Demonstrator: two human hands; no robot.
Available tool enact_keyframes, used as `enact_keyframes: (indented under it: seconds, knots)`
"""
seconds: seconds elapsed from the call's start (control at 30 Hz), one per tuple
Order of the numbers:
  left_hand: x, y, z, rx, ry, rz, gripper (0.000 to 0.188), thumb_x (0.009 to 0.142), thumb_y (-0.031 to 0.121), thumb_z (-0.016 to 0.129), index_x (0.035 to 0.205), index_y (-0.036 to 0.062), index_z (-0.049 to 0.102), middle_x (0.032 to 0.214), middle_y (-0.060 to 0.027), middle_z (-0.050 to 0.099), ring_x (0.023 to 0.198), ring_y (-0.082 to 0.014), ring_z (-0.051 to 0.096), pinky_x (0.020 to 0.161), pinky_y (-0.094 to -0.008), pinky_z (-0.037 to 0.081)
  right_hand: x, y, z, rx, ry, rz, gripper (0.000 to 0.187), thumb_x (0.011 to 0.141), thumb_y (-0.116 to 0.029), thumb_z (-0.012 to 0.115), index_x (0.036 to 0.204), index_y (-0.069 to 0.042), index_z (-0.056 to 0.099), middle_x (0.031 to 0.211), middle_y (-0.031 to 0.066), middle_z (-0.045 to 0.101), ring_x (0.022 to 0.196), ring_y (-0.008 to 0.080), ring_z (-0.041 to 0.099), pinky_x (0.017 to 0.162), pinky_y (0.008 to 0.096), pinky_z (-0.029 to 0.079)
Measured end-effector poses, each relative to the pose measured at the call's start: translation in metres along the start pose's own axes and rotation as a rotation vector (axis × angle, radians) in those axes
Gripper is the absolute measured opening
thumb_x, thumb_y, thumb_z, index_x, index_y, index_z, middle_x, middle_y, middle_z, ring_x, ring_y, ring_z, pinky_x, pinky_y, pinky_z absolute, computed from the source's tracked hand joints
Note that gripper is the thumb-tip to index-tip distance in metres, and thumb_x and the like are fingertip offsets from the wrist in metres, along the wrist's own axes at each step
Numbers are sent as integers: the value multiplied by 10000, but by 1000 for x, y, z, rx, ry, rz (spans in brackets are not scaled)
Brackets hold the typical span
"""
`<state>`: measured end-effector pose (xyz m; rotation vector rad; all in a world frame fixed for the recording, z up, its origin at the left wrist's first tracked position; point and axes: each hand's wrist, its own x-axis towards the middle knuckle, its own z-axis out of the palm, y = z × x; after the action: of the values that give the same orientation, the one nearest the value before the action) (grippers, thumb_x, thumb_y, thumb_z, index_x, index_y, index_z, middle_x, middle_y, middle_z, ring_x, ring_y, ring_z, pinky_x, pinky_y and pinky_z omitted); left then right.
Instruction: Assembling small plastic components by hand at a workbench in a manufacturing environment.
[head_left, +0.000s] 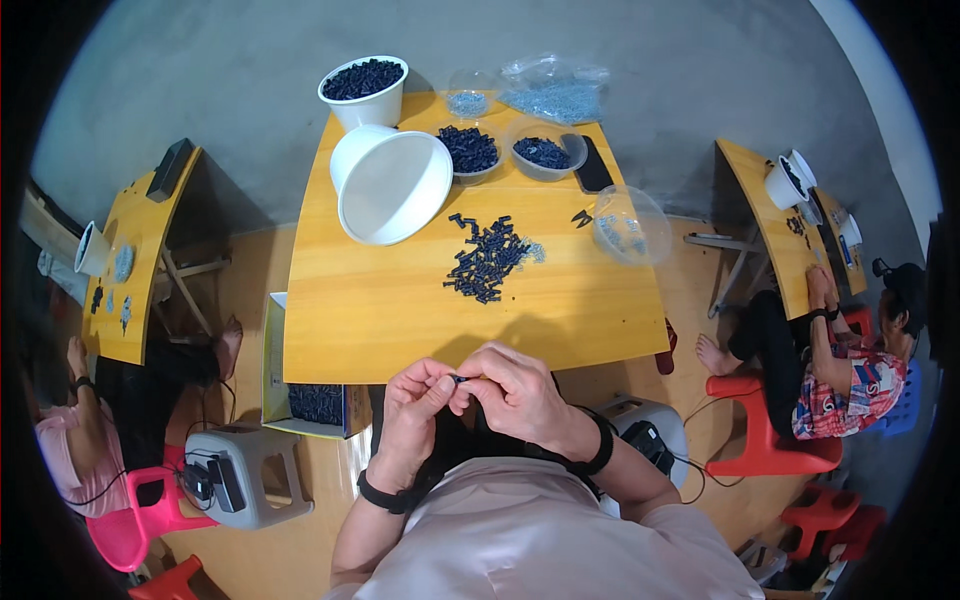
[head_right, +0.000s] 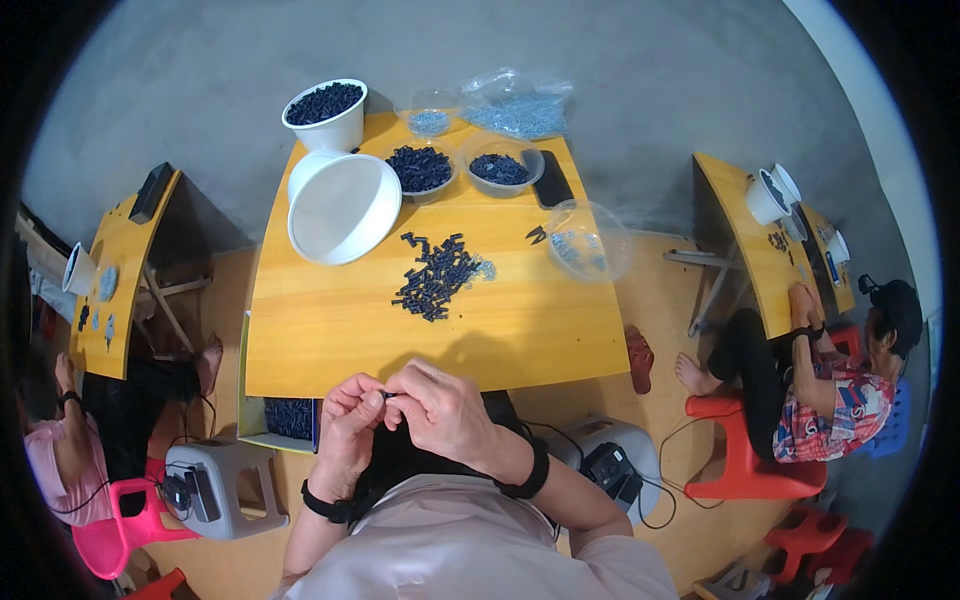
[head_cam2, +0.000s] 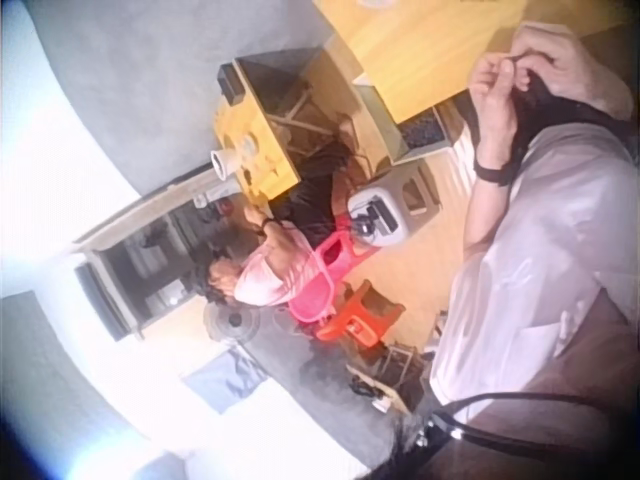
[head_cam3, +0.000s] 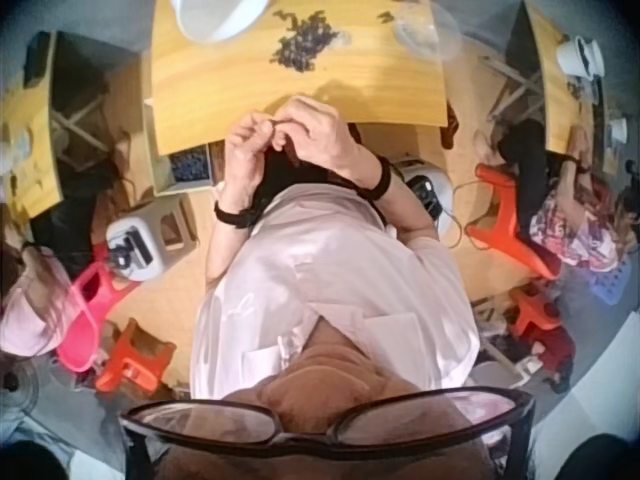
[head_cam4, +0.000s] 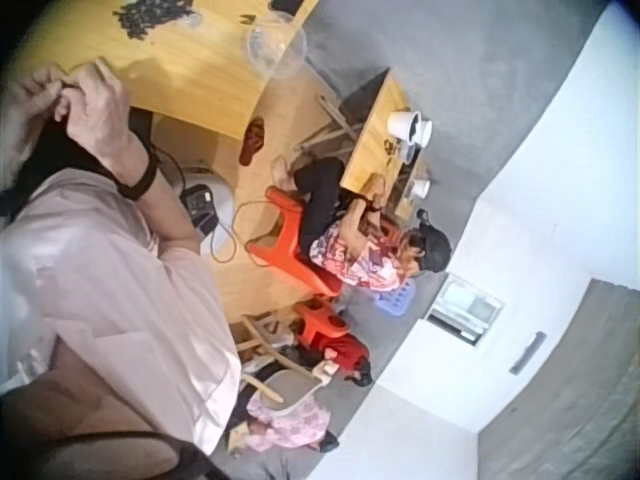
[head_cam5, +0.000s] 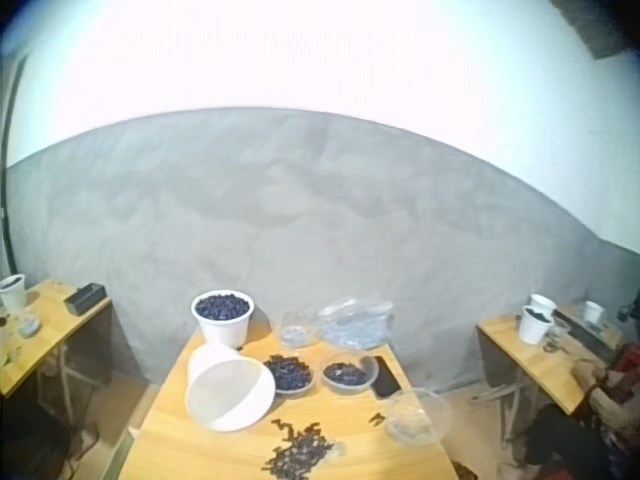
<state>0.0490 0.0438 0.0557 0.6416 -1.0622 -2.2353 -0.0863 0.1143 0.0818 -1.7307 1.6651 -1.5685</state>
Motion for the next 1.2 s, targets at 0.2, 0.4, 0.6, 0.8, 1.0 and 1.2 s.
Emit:
enact_keyframes:
  seconds: [0.2, 0.4, 0.6, 0.8, 1.0, 1.2]
  knots:
    - [9, -5, 9, -41, 40, -42, 115, 869, 100, 560, 871, -8, 599, 719, -72, 623, 620, -107, 566, 596, -220, 450, 1, 4, -8, 177, -5, 209, 64, 783, 63, 552, 794, 1, 538, 668, 71, 541, 591, 142, 614, 499, 241, 462]
    - [23, -11, 3, 29, 32, -2, 127, 873, 116, 562, 875, -6, 597, 719, -71, 623, 615, -113, 572, 586, -222, 456, 0, 21, -10, 320, -19, 247, 85, 801, 73, 527, 844, 4, 552, 717, 68, 555, 576, 118, 593, 499, 226, 450]
    - [31, -12, 0, -42, 94, -50, 110, 867, 122, 563, 866, 14, 584, 693, -75, 609, 591, -133, 569, 566, -231, 456, 2, 49, -32, 880, 169, 659, 172, 873, -31, 474, 1030, 8, 530, 939, 81, 569, 886, 135, 561, 750, 246, 420]
    - [35, -21, 4, -38, 125, -91, 109, 866, 137, 562, 863, 29, 575, 679, -80, 605, 574, -144, 569, 547, -239, 460, -2, 62, -41, 1106, 160, 810, 206, 837, -11, 458, 1031, 25, 519, 1012, 128, 566, 966, 200, 543, 876, 323, 411]
    - [37, -26, 3, -68, 126, -125, 100, 874, 122, 551, 855, 26, 573, 686, -75, 605, 583, -135, 568, 557, -231, 456, -10, 64, -39, 851, 63, 733, 189, 851, 8, 454, 1025, 10, 525, 1052, 126, 577, 986, 215, 569, 869, 328, 431]
    - [40, -23, 2, -90, 151, -124, 106, 880, 123, 550, 853, 23, 573, 699, -65, 607, 596, -122, 567, 568, -224, 452, -3, 67, -26, 883, 89, 787, 200, 837, 20, 416, 1003, 14, 528, 974, 105, 582, 853, 163, 580, 738, 272, 457]
